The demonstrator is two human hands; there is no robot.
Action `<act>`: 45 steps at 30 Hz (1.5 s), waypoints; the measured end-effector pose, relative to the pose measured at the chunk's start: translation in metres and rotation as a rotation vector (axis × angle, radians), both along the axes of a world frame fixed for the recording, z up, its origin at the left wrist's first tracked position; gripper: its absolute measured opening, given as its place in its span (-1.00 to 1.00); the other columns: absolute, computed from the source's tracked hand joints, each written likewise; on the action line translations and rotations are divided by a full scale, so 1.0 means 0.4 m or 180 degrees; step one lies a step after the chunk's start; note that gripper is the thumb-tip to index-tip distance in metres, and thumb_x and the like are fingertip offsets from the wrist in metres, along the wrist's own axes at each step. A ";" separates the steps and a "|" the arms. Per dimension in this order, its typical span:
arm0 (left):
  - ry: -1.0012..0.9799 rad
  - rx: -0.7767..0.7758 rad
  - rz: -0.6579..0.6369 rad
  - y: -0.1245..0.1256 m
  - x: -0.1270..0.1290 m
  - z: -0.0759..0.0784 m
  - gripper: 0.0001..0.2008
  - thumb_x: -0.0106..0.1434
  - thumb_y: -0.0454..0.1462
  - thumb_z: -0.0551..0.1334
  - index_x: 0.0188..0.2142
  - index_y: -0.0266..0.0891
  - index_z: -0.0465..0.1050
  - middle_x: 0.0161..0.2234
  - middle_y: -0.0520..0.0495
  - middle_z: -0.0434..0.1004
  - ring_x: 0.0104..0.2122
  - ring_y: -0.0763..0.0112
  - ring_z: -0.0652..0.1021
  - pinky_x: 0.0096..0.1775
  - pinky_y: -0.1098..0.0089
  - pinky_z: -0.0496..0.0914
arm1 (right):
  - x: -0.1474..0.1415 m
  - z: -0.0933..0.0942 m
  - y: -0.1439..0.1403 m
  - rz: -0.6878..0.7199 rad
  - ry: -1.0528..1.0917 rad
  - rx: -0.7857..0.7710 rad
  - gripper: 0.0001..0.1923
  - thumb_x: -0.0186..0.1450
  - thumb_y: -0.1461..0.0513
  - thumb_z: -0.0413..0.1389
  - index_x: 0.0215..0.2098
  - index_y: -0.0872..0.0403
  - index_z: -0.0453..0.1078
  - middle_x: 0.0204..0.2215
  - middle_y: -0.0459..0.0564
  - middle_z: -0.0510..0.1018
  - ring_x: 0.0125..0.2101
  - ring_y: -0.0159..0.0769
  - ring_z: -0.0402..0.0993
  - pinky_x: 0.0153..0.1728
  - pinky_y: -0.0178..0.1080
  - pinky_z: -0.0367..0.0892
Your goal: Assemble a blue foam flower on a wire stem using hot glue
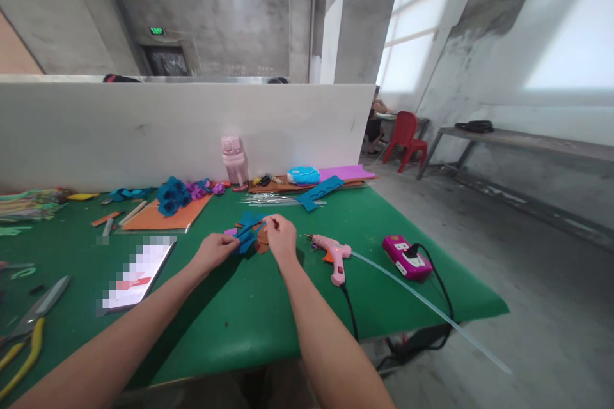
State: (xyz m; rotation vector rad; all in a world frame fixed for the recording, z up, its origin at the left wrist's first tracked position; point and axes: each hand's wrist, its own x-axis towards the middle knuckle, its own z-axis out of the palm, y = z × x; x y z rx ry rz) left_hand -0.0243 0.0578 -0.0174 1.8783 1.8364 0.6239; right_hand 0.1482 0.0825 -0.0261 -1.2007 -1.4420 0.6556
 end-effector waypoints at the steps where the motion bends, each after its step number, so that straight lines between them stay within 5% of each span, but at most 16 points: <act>1: -0.0149 0.0033 0.0039 0.001 -0.002 -0.002 -0.71 0.04 -0.12 0.09 -0.52 -0.24 0.50 -0.73 0.09 0.24 -0.62 0.49 0.28 -0.55 0.49 0.06 | 0.000 0.000 0.000 0.0027 -0.0036 -0.0015 -0.68 0.18 0.13 -0.10 -0.41 0.08 0.45 -0.60 -0.11 0.48 -0.57 -0.40 0.35 -0.49 -0.38 0.20; 6: -0.0932 0.0039 0.0332 0.004 -0.002 -0.007 -0.69 -0.05 -0.12 0.19 -0.40 -0.27 0.53 -0.71 0.09 0.30 -0.69 0.53 0.23 -0.61 0.50 0.08 | -0.002 -0.006 -0.001 0.0275 -0.0186 0.0020 -0.67 0.20 0.09 -0.08 -0.45 0.09 0.44 -0.59 -0.09 0.49 -0.54 -0.38 0.36 -0.48 -0.37 0.19; 10: -0.1483 -0.0152 0.0539 -0.003 0.010 0.002 -0.66 -0.06 -0.10 0.20 -0.38 -0.32 0.51 -0.79 0.15 0.16 -0.74 0.60 0.13 -0.66 0.52 -0.01 | -0.016 -0.020 0.003 0.0480 0.0007 -0.0161 -0.60 0.20 0.00 -0.10 -0.44 0.10 0.43 -0.59 -0.10 0.47 -0.54 -0.40 0.36 -0.48 -0.37 0.21; 16: -0.2377 -0.0410 0.0572 -0.030 0.034 0.016 -0.58 -0.09 -0.01 0.23 -0.36 -0.33 0.43 -0.79 0.22 0.04 -0.77 0.67 0.03 -0.70 0.54 -0.11 | -0.033 -0.025 -0.001 0.0885 0.0592 -0.0672 -0.62 0.00 0.01 0.14 -0.32 0.09 0.35 -0.53 -0.13 0.44 -0.59 -0.45 0.32 -0.56 -0.38 0.25; 23: -0.2288 -0.0393 0.0487 -0.069 0.032 0.061 -0.39 -0.14 0.02 0.27 -0.13 -0.29 0.38 -0.68 0.16 0.27 -0.77 0.70 0.02 -0.69 0.51 -0.14 | -0.030 0.012 -0.039 0.1798 0.0824 -0.1040 -0.80 0.04 0.12 0.11 -0.51 0.07 0.24 -0.73 -0.24 0.33 -0.70 -0.47 0.26 -0.65 -0.42 0.16; 28: -0.2044 -0.0345 0.0337 -0.086 0.016 0.064 -0.65 -0.14 -0.03 0.29 -0.53 -0.31 0.39 -0.73 0.16 0.19 -0.75 0.67 0.06 -0.67 0.50 -0.08 | -0.045 0.025 -0.060 0.2066 0.0294 -0.1017 -0.84 0.06 0.16 0.11 -0.53 0.09 0.26 -0.74 -0.23 0.32 -0.71 -0.49 0.23 -0.66 -0.43 0.12; 33: -0.2014 -0.0300 0.0246 -0.102 0.019 0.059 -0.70 -0.09 -0.07 0.25 -0.57 -0.27 0.32 -0.71 0.17 0.18 -0.73 0.64 0.11 -0.65 0.51 -0.01 | 0.015 0.092 -0.157 0.1488 -0.0244 -0.0566 -0.82 0.11 0.13 0.08 -0.38 0.06 0.36 -0.56 -0.14 0.45 -0.55 -0.41 0.35 -0.52 -0.38 0.23; 37: -0.1984 -0.0472 0.0172 -0.124 0.030 0.053 -0.70 -0.12 -0.08 0.26 -0.48 -0.24 0.33 -0.67 0.15 0.25 -0.70 0.60 0.18 -0.63 0.52 0.03 | 0.176 0.139 -0.251 0.0383 -0.0786 -0.0277 -0.79 0.18 0.10 0.00 -0.45 0.02 0.38 -0.52 -0.11 0.48 -0.49 -0.36 0.38 -0.42 -0.33 0.25; 40: -0.1895 -0.0572 0.0050 -0.138 0.040 0.035 -0.72 -0.14 -0.10 0.26 -0.51 -0.25 0.32 -0.65 0.14 0.26 -0.67 0.58 0.22 -0.61 0.52 0.06 | 0.323 0.109 -0.274 -0.0550 -0.1137 -0.0637 -0.76 0.17 0.06 -0.03 -0.42 0.02 0.37 -0.57 -0.10 0.47 -0.55 -0.32 0.37 -0.49 -0.31 0.23; 45: -0.1443 -0.0661 -0.0294 -0.145 0.048 0.004 -0.75 -0.09 -0.10 0.21 -0.59 -0.26 0.36 -0.65 0.07 0.33 -0.61 0.50 0.31 -0.53 0.49 0.15 | 0.445 0.020 -0.238 -0.0889 -0.1723 -0.1212 -0.68 0.12 -0.02 -0.03 -0.45 0.05 0.34 -0.59 -0.07 0.46 -0.56 -0.30 0.38 -0.52 -0.31 0.20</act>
